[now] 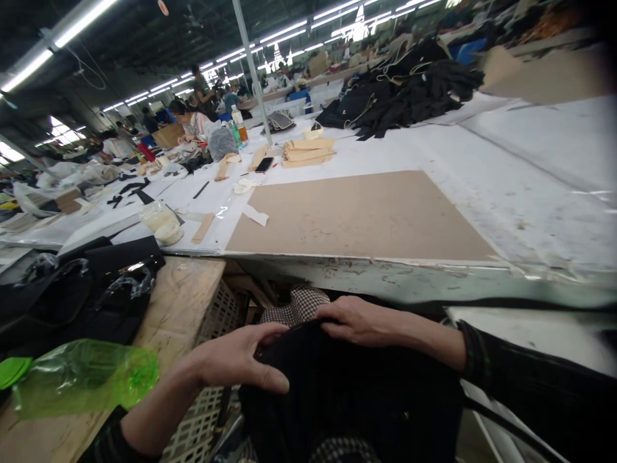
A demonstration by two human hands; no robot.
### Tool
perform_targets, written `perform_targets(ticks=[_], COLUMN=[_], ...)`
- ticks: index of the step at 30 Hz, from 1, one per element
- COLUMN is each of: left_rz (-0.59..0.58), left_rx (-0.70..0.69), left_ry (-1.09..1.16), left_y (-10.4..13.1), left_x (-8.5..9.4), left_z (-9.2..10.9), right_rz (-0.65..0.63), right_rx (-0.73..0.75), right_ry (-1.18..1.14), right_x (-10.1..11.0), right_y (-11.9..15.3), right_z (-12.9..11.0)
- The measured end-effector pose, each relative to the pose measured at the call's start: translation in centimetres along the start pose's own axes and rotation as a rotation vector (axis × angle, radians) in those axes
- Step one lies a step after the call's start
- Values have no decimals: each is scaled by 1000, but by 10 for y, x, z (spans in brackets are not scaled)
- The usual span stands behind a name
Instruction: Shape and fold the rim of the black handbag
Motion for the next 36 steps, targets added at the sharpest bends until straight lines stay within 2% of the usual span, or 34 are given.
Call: perform_targets(ticks=[2,5,8,11,17,22,26,30,36], left_rz=[145,391,604,694,594,411,291,180,196], left_rx=[28,158,272,216,124,150,158,141,59], left_ry=[5,-146,-224,-63,191,341,437,555,679], left_y=[24,49,54,45,30,31,39,39,27], left_x=[-3,-17,-29,-36,-24,-12,-10,-19,-25], left_z=[-3,-18,-41,-57,-64,-67,-70,-73,-100], right_rz=[11,6,-8,18,63,20,-78,-218,-385], right_rx=[-16,-23,-16,6,38,63,30,32,23], right_ry=[-1,-14,-19,-16,62,-129,-258,-365,-485], right_x=[3,5,0,-5,-13,-8,-6,-10,-3], right_y=[-1,-5,-11,-18,-23,-14,-10,-12,-19], right_z=[2,7,14,21,32,32,29,21,5])
Point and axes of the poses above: each hand's wrist, its own y-axis away from the middle knuckle, its own x-axis out of the back of the hand, z = x × y, the point moved 7 cm from there along -y, towards the middle knuckle, and after that the axes turned 12 degrees about -y, right-handed, at the moved point
